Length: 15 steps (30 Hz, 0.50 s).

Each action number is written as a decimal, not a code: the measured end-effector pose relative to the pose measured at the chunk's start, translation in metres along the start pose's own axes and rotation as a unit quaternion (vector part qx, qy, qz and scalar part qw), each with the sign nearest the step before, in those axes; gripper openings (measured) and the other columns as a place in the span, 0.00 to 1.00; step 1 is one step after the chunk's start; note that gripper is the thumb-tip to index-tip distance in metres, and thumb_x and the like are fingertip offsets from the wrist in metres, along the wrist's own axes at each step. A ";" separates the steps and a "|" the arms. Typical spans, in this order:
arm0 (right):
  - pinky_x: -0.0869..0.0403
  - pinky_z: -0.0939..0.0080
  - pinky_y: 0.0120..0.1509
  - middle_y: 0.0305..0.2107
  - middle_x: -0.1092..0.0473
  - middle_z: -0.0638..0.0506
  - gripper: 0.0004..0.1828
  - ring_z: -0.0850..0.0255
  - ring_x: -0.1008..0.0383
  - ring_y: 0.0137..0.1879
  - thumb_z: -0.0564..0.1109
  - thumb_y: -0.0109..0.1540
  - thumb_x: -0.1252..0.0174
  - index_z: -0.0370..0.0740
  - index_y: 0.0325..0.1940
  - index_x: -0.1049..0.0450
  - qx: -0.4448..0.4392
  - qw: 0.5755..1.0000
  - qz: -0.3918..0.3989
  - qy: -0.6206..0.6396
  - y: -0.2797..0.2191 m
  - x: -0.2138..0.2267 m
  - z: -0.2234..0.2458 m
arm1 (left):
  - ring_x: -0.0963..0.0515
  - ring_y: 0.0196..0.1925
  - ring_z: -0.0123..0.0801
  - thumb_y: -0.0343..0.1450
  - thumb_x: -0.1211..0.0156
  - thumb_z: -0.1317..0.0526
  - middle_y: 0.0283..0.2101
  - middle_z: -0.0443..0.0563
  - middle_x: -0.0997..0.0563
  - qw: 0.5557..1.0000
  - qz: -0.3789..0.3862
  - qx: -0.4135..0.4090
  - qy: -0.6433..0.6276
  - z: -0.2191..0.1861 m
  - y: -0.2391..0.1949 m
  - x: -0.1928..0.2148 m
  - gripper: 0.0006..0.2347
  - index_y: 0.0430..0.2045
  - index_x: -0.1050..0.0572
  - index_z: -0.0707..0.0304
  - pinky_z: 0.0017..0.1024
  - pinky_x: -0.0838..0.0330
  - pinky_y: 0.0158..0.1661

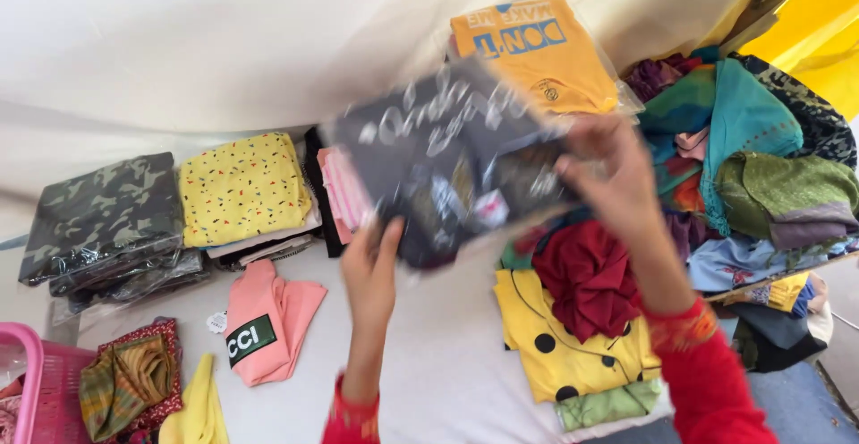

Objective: The person folds various garments, including a yellow t-shirt, a black t-shirt, and a pink t-shirt, on a white table. They place each folded item into a clear plastic bag, seal it, and stack it with other packaged clothes.

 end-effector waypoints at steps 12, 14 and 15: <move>0.28 0.69 0.52 0.43 0.26 0.54 0.18 0.71 0.27 0.47 0.37 0.64 0.32 0.35 0.57 0.25 -0.045 0.997 0.002 -0.061 0.134 0.130 -0.230 | 0.21 0.58 0.51 0.69 0.31 0.53 0.56 0.67 0.23 0.987 -0.007 -0.083 0.137 0.126 0.194 -0.208 0.33 0.64 0.39 0.71 0.40 0.28 0.55; 0.28 0.69 0.51 0.43 0.26 0.55 0.17 0.72 0.27 0.46 0.40 0.66 0.33 0.36 0.59 0.24 -0.073 0.997 0.009 -0.036 0.136 0.134 -0.234 | 0.24 0.60 0.55 0.67 0.30 0.51 0.59 0.69 0.26 0.983 -0.030 -0.072 0.166 0.100 0.189 -0.208 0.37 0.67 0.44 0.69 0.43 0.29 0.56; 0.27 0.68 0.51 0.45 0.25 0.56 0.19 0.71 0.27 0.46 0.41 0.65 0.33 0.36 0.60 0.25 -0.082 0.996 0.017 -0.040 0.138 0.135 -0.229 | 0.24 0.61 0.55 0.68 0.32 0.49 0.62 0.67 0.28 0.980 -0.030 -0.050 0.189 0.079 0.184 -0.208 0.36 0.68 0.43 0.65 0.44 0.29 0.56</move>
Point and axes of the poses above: each hand's wrist, its own y-axis towards the middle knuckle, its own x-axis out of the back of the hand, z = x × y, the point moved 1 cm from there along y, towards the middle knuckle
